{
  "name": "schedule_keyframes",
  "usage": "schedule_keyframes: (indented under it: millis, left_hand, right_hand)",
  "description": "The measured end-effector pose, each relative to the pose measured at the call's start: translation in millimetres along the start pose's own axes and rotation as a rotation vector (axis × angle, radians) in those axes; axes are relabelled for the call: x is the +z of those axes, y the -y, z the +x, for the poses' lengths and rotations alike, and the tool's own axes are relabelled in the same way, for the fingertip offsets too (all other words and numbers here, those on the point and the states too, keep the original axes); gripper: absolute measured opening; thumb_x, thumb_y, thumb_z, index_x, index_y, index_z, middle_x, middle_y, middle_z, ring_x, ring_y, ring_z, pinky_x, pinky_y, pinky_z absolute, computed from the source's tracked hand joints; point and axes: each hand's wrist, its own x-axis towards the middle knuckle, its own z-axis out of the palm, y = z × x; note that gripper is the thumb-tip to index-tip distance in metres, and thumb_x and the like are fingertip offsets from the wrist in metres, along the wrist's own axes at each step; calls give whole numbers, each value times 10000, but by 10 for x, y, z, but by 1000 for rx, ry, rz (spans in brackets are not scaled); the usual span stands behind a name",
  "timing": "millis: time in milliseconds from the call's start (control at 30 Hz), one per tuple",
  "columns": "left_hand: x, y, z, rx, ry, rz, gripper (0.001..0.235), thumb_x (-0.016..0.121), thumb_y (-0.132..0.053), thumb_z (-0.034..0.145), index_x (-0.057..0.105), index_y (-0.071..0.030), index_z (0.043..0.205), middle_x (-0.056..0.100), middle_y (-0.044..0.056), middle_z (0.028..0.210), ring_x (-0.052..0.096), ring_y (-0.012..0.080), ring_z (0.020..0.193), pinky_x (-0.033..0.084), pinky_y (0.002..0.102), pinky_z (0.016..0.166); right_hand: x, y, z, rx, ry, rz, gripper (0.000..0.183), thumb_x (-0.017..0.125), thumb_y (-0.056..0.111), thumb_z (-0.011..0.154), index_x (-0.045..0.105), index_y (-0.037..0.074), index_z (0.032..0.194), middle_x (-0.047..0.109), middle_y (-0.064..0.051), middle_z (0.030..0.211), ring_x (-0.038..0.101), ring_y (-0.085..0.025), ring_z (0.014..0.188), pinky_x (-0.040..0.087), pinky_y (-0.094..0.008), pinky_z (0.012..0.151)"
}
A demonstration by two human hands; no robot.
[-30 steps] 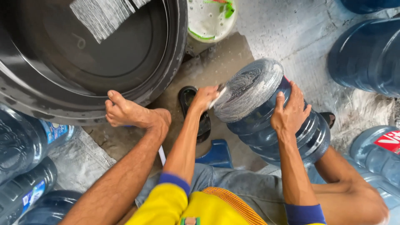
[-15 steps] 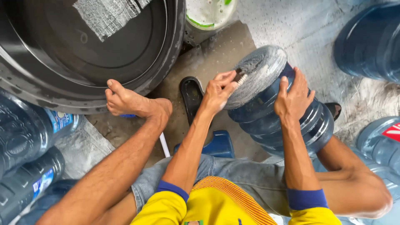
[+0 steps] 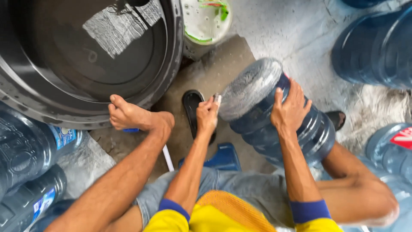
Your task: The person cleans the exterior of several large blue plastic water jugs by hand using a sponge and soapy water, then uses a pressurized water hose to rinse the inside of a jug.
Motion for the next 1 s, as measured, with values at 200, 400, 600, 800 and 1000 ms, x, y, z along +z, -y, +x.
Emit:
schedule_keyframes:
  millis: [200,400,600,800,1000]
  left_hand:
    - [244,-859,-48,391,176,-166,392,665,-181,857,605,-94,1234,615,179,1158,582,302,1128,469,330,946]
    - [56,-291,-8,429,56,58,373,684,-122,820,635,-77,1188,632,182,1091,618,313,1039,491,333,909]
    - [18,304,203,307,79,-128,373,675,-146,825,632,-42,1181,633,220,1096,607,317,1048,477,360,918]
    - [218,-1241,-222,475,202,-88,369,698,-174,831,629,-130,1190,624,151,1154,611,305,1094,500,338,928]
    - [-107,-1085,123,495,528,-215,354,655,-147,866,607,-100,1213,610,192,1221,548,328,1184,403,417,1016]
  right_hand:
    - [-11,-27,49,-39,-45,-1,501,325,432,1020,372,131,1418,433,-148,1407,385,-329,1306,165,-630,1048]
    - [21,-83,147,2,6,2,529,299,493,996,348,192,1429,416,-95,1416,365,-293,1320,145,-627,1066]
    - [-120,78,60,27,47,8,545,293,474,994,323,166,1443,398,-146,1436,347,-324,1338,118,-615,1072]
    - [-75,43,97,35,50,34,554,278,490,995,324,165,1441,382,-148,1448,322,-329,1355,86,-606,1082]
    - [-71,24,74,7,47,25,546,308,431,978,310,151,1447,372,-158,1448,322,-339,1351,108,-613,1086]
